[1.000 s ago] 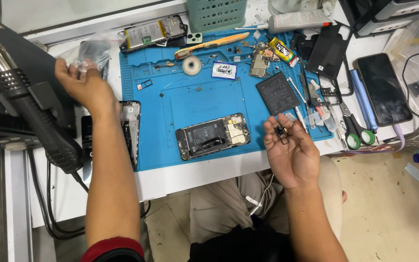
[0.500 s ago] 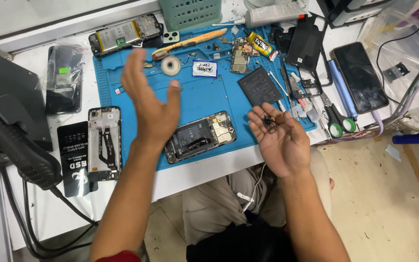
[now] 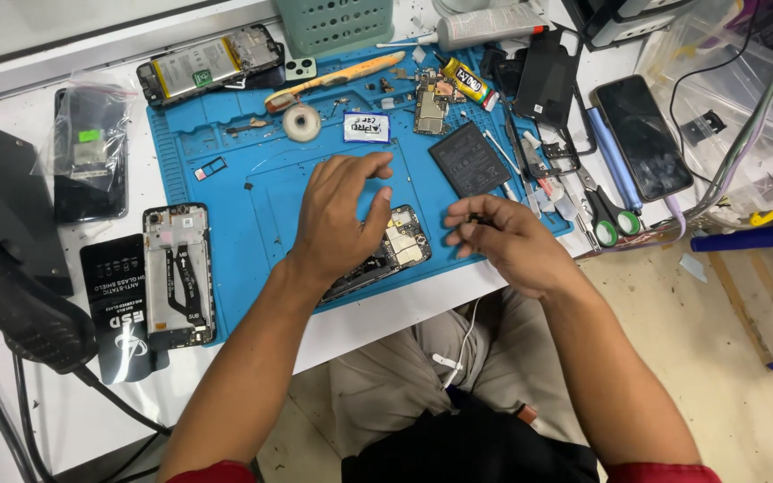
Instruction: Assembling internal components of a mobile phone including the motherboard and small screws
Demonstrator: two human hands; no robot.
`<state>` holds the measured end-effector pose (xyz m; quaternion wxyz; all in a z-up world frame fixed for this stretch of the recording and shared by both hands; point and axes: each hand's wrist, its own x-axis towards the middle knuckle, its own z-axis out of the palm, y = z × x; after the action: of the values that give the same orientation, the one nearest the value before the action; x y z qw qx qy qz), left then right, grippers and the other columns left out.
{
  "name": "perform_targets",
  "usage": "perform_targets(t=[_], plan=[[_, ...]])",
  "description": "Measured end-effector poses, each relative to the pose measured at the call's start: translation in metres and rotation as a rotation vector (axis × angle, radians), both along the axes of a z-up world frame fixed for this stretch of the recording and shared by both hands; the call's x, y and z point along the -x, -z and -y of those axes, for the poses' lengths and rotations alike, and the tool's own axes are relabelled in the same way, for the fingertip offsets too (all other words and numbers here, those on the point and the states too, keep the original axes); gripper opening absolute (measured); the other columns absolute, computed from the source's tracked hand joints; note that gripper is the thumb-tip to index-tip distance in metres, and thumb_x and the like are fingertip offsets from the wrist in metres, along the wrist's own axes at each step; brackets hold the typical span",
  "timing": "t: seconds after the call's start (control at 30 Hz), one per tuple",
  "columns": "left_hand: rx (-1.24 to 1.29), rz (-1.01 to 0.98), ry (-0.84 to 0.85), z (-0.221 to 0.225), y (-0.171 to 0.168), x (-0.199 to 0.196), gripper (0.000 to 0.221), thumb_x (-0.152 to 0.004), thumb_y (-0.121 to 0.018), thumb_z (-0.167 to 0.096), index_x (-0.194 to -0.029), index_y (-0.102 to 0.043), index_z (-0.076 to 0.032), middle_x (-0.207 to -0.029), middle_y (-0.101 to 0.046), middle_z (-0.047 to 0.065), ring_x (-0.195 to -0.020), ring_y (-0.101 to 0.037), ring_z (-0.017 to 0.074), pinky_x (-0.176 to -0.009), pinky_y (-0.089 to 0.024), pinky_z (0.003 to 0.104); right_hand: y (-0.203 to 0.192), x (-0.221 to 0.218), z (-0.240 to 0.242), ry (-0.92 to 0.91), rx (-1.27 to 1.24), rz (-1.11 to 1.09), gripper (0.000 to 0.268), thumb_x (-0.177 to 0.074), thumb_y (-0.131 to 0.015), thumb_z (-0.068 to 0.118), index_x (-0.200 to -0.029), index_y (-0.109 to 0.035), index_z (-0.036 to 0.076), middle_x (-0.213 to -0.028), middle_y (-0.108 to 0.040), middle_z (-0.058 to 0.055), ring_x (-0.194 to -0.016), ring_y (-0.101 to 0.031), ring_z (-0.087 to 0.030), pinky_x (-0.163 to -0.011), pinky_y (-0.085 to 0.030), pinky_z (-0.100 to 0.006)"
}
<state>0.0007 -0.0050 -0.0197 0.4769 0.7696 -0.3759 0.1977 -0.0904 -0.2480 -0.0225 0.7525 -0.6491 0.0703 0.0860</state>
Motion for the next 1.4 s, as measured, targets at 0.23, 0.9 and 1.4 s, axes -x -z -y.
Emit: perform_targets(t=[0.23, 0.9, 1.4], plan=[[0.037, 0.057, -0.067, -0.013, 0.002, -0.005, 0.030, -0.098, -0.061, -0.007, -0.128, -0.063, -0.001, -0.102, -0.070, 0.010, -0.090, -0.068, 0.0286, -0.082, -0.053, 0.044, -0.019, -0.037, -0.010, -0.184, 0.441, 0.024, 0.016, -0.093, -0.060, -0.004, -0.103, -0.069, -0.011, -0.071, -0.066, -0.017, -0.057, -0.066, -0.019, -0.051, -0.057, -0.028], [-0.148, 0.053, -0.019, -0.009, 0.005, 0.003, 0.028, -0.100, -0.065, -0.001, -0.126, -0.063, 0.007, -0.105, -0.072, 0.016, -0.091, -0.069, 0.0278, -0.086, -0.055, 0.045, 0.028, -0.031, -0.030, -0.017, 1.275, 0.855, 0.005, -0.094, -0.054, 0.003, -0.093, -0.050, 0.001, -0.094, -0.047, -0.016, -0.084, -0.053, -0.037, -0.055, -0.045, -0.048], [-0.083, -0.051, 0.001, -0.008, 0.007, 0.009, 0.027, -0.101, -0.064, -0.001, -0.126, -0.062, 0.009, -0.105, -0.070, 0.019, -0.089, -0.068, 0.0281, -0.081, -0.059, 0.039, 0.025, -0.019, -0.035, 0.095, 1.295, 0.870, 0.005, -0.095, -0.053, 0.004, -0.096, -0.057, 0.001, -0.095, -0.052, -0.014, -0.081, -0.049, -0.032, -0.058, -0.042, -0.045]])
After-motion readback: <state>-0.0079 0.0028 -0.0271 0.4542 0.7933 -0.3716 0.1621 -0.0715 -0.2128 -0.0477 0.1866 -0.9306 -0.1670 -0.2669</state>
